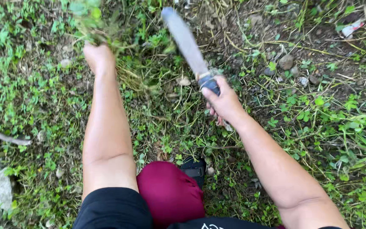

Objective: The person clears weeds and vines from the ground by pulling them up by hand and using a large blade to cut through thick stems.

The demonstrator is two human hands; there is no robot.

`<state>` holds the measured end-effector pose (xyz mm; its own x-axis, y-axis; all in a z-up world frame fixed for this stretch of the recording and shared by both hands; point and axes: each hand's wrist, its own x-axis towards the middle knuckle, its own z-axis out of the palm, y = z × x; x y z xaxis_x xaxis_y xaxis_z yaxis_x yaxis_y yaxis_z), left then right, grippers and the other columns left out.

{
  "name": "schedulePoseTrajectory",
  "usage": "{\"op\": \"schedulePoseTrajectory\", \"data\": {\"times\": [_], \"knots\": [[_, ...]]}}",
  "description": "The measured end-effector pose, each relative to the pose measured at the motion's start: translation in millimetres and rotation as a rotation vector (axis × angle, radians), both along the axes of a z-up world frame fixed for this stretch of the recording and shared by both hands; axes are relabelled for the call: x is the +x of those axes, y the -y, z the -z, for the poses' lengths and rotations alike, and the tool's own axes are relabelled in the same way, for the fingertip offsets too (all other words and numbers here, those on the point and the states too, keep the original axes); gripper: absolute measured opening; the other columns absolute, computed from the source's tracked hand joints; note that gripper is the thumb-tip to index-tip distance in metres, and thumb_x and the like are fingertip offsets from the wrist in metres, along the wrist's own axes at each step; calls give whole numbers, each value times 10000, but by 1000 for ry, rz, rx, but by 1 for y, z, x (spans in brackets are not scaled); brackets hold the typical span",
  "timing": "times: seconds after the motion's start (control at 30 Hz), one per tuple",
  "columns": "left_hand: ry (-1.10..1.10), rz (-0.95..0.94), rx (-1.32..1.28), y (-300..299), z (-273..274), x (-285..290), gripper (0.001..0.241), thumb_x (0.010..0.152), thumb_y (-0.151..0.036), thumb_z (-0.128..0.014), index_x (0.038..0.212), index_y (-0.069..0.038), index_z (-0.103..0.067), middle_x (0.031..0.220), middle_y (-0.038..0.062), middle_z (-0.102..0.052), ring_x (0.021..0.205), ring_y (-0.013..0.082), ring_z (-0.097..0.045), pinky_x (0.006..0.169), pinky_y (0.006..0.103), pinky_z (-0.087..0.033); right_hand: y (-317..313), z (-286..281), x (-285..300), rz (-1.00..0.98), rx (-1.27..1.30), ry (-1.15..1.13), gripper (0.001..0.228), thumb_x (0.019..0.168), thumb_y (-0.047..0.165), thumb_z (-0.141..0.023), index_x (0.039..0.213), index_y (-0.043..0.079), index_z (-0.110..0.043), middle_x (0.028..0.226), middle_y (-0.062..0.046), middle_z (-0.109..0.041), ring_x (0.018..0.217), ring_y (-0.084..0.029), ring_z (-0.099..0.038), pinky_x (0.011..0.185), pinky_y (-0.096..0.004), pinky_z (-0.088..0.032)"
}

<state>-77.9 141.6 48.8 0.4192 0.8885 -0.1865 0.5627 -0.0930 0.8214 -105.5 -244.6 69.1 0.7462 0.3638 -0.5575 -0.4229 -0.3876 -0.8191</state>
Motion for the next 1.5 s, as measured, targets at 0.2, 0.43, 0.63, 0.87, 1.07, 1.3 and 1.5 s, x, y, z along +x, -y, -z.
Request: {"op": "schedulePoseTrajectory", "data": {"times": [0.2, 0.43, 0.63, 0.87, 1.07, 1.3, 1.5], "knots": [[151, 57, -96, 41, 13, 29, 537, 977, -30, -560, 1468, -223, -465, 1217, 55, -704, 772, 203, -632, 646, 342, -565, 16, -12, -22, -346, -340, -207, 358, 1007, 321, -595, 1334, 231, -482, 714, -42, -598, 514, -138, -557, 449, -291, -480], [502, 755, -256, 159, 34, 88, 561, 823, -1, -777, 1332, -79, -556, 1104, 67, -724, 968, 175, -706, 837, 348, -634, 127, -9, -58, 19, -146, -262, 378, 936, 258, -670, 1283, 183, -540, 692, -48, -600, 481, -127, -537, 416, -291, -446], [444, 1214, -29, 272, 36, 94, 437, 845, -16, -796, 1252, -118, -672, 1071, 70, -793, 1019, 216, -748, 919, 387, -598, 243, -72, -73, 277, -200, -366, 335, 941, 289, -663, 1235, 170, -556, 656, -75, -577, 446, -161, -518, 381, -312, -386], [-37, 1428, 633, 360, 69, 105, 380, 825, -100, -705, 1199, -119, -638, 1069, 208, -706, 997, 409, -676, 842, 507, -544, 264, -44, -94, 210, -115, -376, 278, 948, 283, -623, 1181, 150, -552, 634, -69, -595, 440, -145, -529, 389, -303, -425], [-194, 1365, 713, 408, 59, 92, 371, 842, -93, -674, 1200, -192, -669, 1088, 167, -704, 974, 388, -689, 820, 515, -541, 328, -64, -98, 160, -191, -313, 244, 940, 259, -659, 1141, 145, -581, 650, -51, -603, 470, -139, -541, 396, -301, -423], [-199, 1313, 506, 496, 23, 77, 389, 886, -153, -659, 1272, -203, -646, 1099, 157, -720, 1026, 365, -691, 896, 479, -545, 388, -104, -96, 305, -405, -136, 249, 980, 268, -642, 1179, 140, -562, 684, -75, -625, 513, -161, -587, 425, -307, -475], [-379, 1385, 699, 587, 45, 11, 461, 814, -187, -659, 1270, -216, -601, 1445, 178, -498, 1276, 354, -536, 1124, 591, -317, 418, -96, -100, 422, -394, -206, 266, 967, 276, -630, 1196, 175, -543, 698, -65, -606, 518, -159, -570, 402, -353, -421]]}}
